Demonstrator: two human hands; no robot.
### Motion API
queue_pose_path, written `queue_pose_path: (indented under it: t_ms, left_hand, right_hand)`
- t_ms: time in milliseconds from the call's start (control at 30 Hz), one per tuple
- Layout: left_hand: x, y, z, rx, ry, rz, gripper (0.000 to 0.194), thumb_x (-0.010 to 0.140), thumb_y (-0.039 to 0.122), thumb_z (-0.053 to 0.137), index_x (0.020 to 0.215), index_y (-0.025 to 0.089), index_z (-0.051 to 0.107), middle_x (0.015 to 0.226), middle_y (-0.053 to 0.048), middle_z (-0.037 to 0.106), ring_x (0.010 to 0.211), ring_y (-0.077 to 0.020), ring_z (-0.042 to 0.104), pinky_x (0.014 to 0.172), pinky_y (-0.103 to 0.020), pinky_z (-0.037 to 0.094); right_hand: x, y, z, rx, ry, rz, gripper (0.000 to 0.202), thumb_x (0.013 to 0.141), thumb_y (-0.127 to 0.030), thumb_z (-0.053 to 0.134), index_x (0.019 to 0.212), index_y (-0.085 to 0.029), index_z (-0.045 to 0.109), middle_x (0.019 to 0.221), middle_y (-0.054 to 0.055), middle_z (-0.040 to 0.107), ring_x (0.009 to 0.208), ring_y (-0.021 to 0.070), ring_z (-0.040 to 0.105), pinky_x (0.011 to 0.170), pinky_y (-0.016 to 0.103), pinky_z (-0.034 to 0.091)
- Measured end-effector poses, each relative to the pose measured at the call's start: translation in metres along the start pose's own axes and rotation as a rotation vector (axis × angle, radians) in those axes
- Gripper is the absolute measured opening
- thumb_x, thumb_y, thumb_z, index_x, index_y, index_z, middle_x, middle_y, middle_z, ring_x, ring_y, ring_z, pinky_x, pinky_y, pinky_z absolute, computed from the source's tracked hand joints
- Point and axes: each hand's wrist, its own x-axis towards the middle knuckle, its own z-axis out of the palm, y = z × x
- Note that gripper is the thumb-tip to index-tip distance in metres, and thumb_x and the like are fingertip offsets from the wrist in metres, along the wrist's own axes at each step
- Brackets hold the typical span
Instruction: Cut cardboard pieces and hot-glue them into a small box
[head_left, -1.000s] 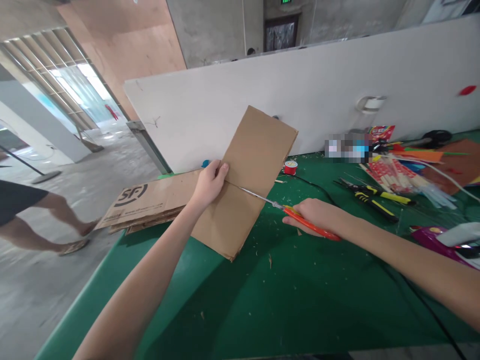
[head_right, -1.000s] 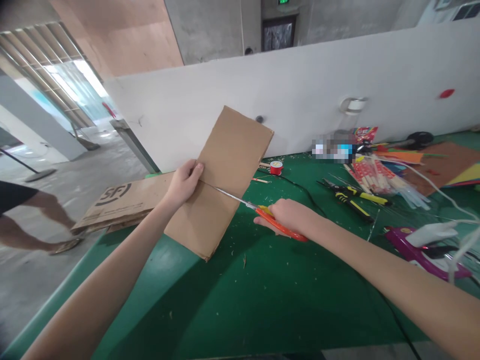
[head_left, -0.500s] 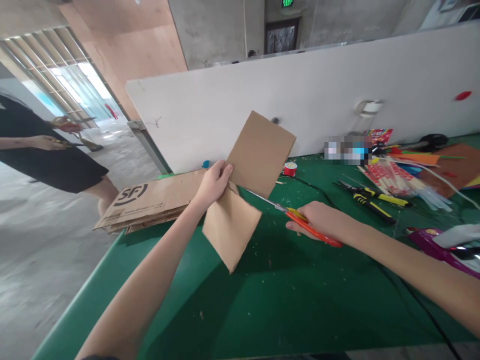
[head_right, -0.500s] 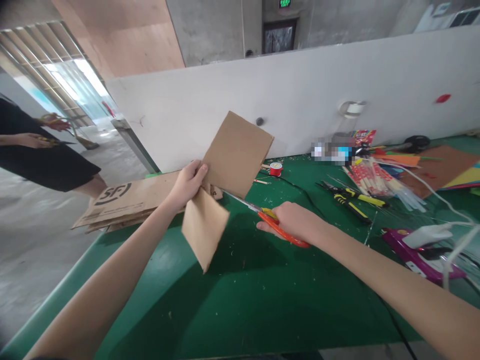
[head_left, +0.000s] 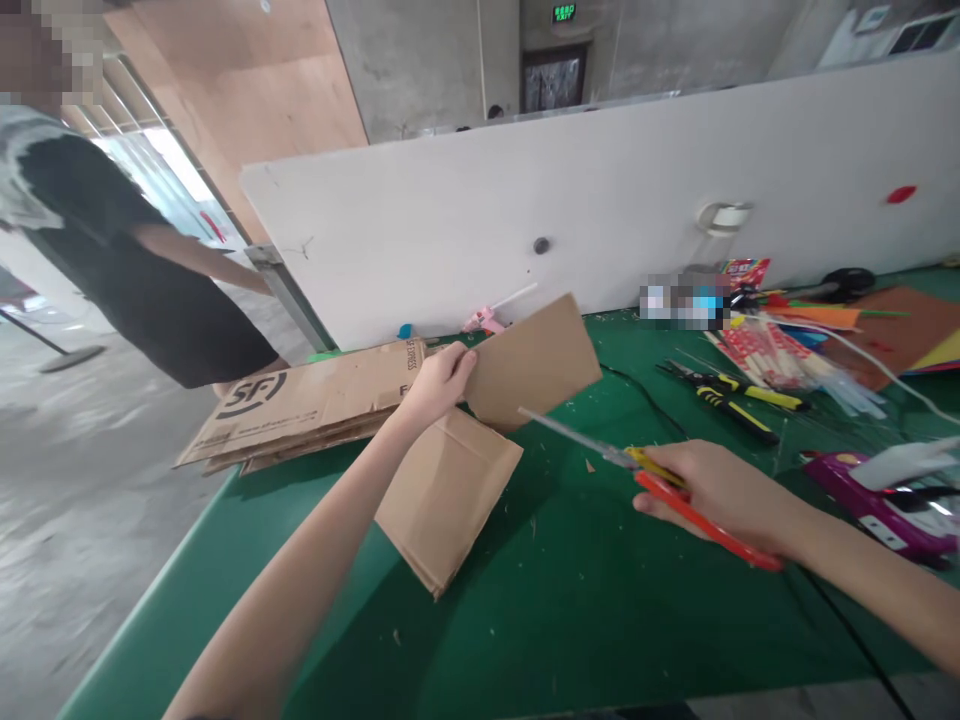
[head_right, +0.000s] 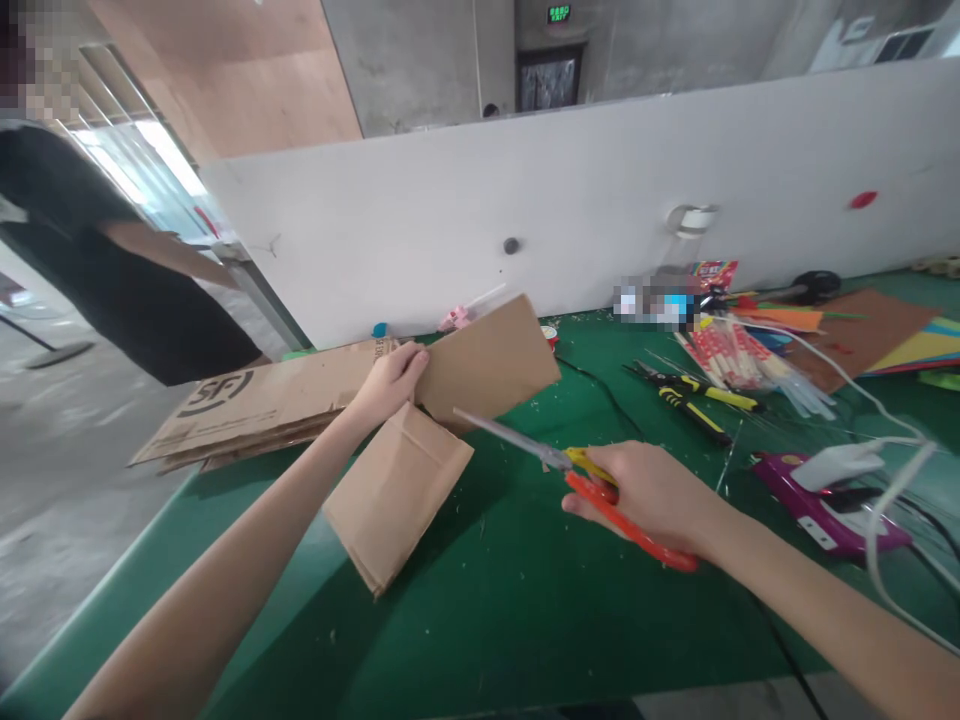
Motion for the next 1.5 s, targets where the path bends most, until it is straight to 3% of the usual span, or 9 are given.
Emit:
queue_pose_path:
  t_ms: [133,267,500,633,700,767,933,1067,1500]
  left_hand:
    - [-0.007,0.009,0.003,-0.329,0.139,-0.23,0.031,0.091,0.043,0.039,0.071,0.02,0.043,0.061,0.002,0.045,0.055,-0.0122,0.048,0.051,-0.023,0.036]
    - [-0.042,0.001,-0.002,-0.425,-0.108,-0.572,0.04,0.089,0.052,0.039,0.075,0.017,0.053,0.054,0.0,0.05,0.047,-0.0136,0.048,0.044,-0.024,0.034]
    - [-0.117,-0.011,-0.032,0.231,-0.459,-0.367,0.049,0.09,0.057,0.034,0.076,0.02,0.064,0.079,-0.007,0.067,0.074,-0.0237,0.063,0.065,-0.032,0.046]
    - [-0.144,-0.035,-0.061,0.682,-0.094,-0.314,0.057,0.089,0.059,0.037,0.122,0.017,0.056,0.115,-0.017,0.062,0.107,-0.0349,0.058,0.084,-0.045,0.047]
    - [-0.155,-0.064,-0.074,0.924,0.101,-0.182,0.067,0.086,0.055,0.045,0.14,0.015,0.042,0.137,-0.023,0.047,0.127,-0.0424,0.043,0.101,-0.058,0.033]
    - [-0.162,-0.098,-0.084,1.019,0.116,-0.035,0.065,0.088,0.046,0.046,0.144,0.012,0.037,0.145,-0.026,0.037,0.135,-0.043,0.032,0.108,-0.064,0.018]
    - [-0.147,-0.173,-0.091,1.018,0.018,0.1,0.054,0.095,0.032,0.037,0.145,0.013,0.037,0.142,-0.024,0.044,0.132,-0.0385,0.039,0.11,-0.063,0.015]
    - [-0.115,-0.2,-0.093,0.97,-0.02,0.165,0.054,0.094,0.03,0.04,0.145,0.015,0.038,0.142,-0.022,0.045,0.132,-0.0368,0.041,0.11,-0.058,0.021]
    - [-0.073,-0.177,-0.061,0.814,-0.068,0.307,0.054,0.089,0.045,0.052,0.139,0.024,0.049,0.143,-0.017,0.047,0.137,-0.0342,0.037,0.115,-0.057,0.016]
  right_hand:
    - [0.0,0.001,-0.008,0.159,0.238,-0.063,0.051,0.085,-0.066,0.045,0.059,-0.023,0.034,0.05,-0.004,0.038,0.044,0.0111,0.036,0.045,0.025,0.026]
    - [0.014,0.001,-0.011,0.147,0.343,-0.003,0.057,0.086,-0.068,0.038,0.053,-0.024,0.026,0.047,-0.004,0.029,0.044,0.0106,0.029,0.046,0.026,0.023]
    - [0.053,0.006,0.006,0.128,0.046,0.355,0.054,0.076,-0.074,0.05,0.058,-0.023,0.05,0.05,0.0,0.051,0.046,0.0157,0.047,0.048,0.026,0.032]
    - [0.075,0.013,0.023,-0.023,-0.059,0.4,0.058,0.076,-0.075,0.048,0.068,-0.019,0.061,0.071,0.012,0.068,0.067,0.0259,0.065,0.057,0.029,0.04]
    - [0.081,0.013,0.028,-0.081,-0.092,0.42,0.062,0.077,-0.075,0.047,0.077,-0.016,0.066,0.08,0.017,0.07,0.076,0.0304,0.068,0.059,0.031,0.042]
    - [0.084,0.01,0.03,-0.134,-0.127,0.409,0.068,0.079,-0.076,0.044,0.085,-0.013,0.068,0.085,0.02,0.071,0.081,0.0329,0.069,0.06,0.032,0.044]
    - [0.091,-0.001,0.025,-0.286,-0.233,0.328,0.076,0.083,-0.076,0.035,0.091,-0.01,0.071,0.091,0.022,0.071,0.084,0.0349,0.07,0.065,0.036,0.048]
    - [0.096,-0.005,0.027,-0.354,-0.23,0.306,0.074,0.086,-0.073,0.034,0.091,-0.01,0.072,0.093,0.023,0.07,0.087,0.0362,0.069,0.069,0.039,0.049]
    - [0.088,-0.005,0.033,-0.378,-0.186,0.278,0.066,0.091,-0.064,0.033,0.096,-0.009,0.069,0.093,0.022,0.07,0.087,0.0348,0.069,0.069,0.036,0.049]
